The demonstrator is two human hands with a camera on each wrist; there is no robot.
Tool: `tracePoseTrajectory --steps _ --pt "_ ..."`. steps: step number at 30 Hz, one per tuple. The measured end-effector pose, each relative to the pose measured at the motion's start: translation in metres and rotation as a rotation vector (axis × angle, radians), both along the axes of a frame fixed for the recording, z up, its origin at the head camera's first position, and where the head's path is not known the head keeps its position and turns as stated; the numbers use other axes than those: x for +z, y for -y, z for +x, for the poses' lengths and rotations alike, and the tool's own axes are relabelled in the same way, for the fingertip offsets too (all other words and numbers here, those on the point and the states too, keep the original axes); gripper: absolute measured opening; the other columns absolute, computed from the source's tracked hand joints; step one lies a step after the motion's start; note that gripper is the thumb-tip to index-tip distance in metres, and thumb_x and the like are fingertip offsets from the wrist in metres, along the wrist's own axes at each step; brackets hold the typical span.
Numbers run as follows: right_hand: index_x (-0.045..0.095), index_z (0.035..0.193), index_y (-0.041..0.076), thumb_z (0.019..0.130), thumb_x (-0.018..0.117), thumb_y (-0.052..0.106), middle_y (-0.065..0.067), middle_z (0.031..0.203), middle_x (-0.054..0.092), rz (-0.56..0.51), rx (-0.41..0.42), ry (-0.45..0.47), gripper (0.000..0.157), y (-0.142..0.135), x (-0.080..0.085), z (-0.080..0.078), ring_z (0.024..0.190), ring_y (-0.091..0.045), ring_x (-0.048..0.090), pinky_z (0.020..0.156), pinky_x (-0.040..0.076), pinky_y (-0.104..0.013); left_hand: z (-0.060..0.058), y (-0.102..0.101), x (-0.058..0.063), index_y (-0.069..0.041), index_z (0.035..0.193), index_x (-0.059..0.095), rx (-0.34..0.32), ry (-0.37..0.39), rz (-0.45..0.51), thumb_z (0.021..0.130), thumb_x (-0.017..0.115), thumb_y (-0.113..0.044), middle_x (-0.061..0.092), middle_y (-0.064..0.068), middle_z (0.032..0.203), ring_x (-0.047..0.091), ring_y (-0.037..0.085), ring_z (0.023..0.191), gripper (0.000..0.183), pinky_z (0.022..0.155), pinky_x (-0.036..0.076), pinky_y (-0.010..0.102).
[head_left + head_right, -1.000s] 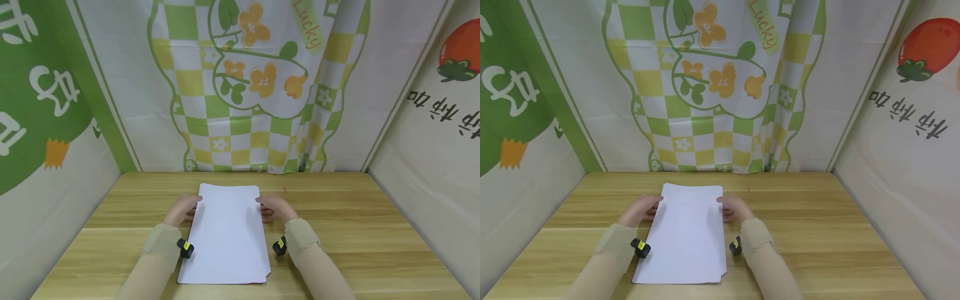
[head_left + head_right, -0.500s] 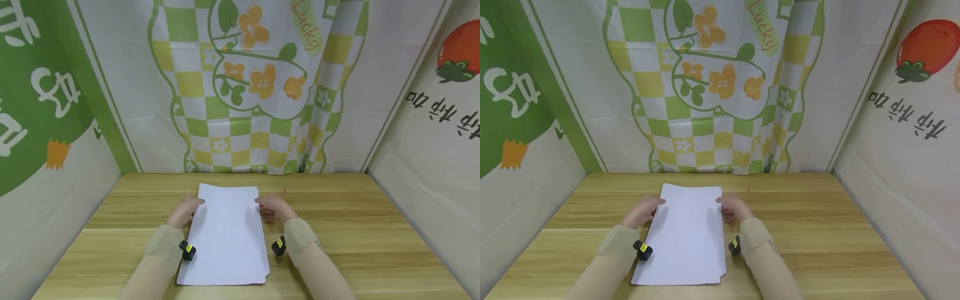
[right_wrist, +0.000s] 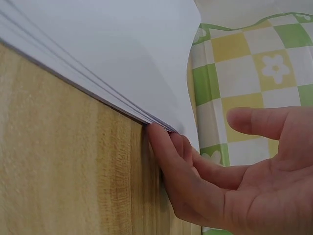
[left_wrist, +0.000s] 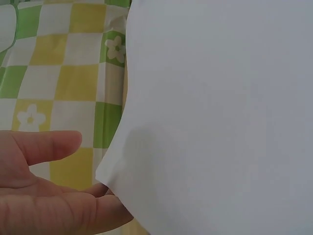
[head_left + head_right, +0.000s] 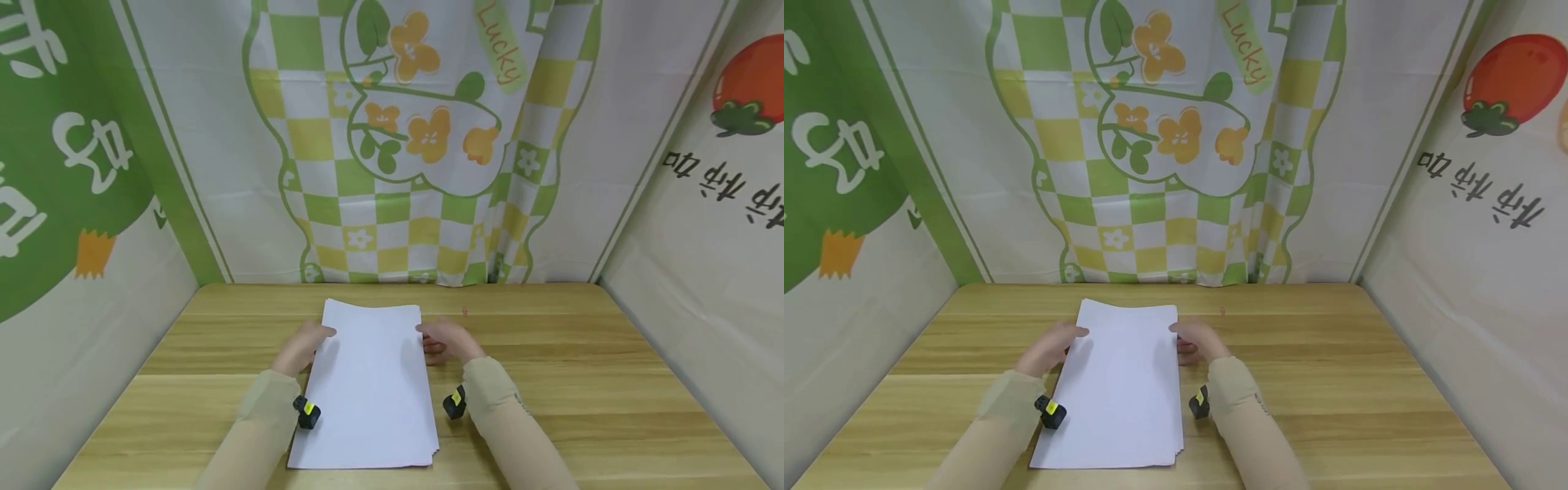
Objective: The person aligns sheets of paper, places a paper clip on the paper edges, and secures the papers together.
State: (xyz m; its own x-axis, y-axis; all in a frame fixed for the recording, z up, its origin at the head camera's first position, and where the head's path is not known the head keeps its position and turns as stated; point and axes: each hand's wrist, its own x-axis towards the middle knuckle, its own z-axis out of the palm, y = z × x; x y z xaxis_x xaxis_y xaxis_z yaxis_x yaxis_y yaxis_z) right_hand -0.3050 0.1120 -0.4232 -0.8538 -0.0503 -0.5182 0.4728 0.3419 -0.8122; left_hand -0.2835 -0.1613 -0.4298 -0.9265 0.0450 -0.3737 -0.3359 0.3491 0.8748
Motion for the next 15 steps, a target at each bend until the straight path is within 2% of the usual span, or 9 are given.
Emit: tracePoseTrajectory --steps 9,15 --pt "0.055 0.105 -0.004 0.092 0.059 0.021 -0.012 0.091 0.053 0.025 -0.003 0.000 0.029 0.0017 -0.0040 -0.0013 0.077 -0.021 0.054 0.070 0.057 -0.034 -0.0019 0.0027 -0.0028 0.017 0.143 0.004 -0.009 0.002 0.029 0.095 0.045 -0.016 0.002 0.035 0.151 0.005 0.049 0.139 0.071 0.110 0.014 0.064" --pt "0.056 0.109 -0.005 0.092 0.058 0.018 -0.015 0.097 0.058 0.069 0.047 -0.006 0.028 0.0033 -0.0059 -0.0023 0.079 -0.021 0.059 0.069 0.057 -0.032 -0.0014 0.0040 -0.0033 0.016 0.143 0.002 -0.010 0.002 0.045 0.095 0.045 -0.016 0.002 0.034 0.151 0.005 0.049 0.139 0.072 0.110 0.014 0.064"
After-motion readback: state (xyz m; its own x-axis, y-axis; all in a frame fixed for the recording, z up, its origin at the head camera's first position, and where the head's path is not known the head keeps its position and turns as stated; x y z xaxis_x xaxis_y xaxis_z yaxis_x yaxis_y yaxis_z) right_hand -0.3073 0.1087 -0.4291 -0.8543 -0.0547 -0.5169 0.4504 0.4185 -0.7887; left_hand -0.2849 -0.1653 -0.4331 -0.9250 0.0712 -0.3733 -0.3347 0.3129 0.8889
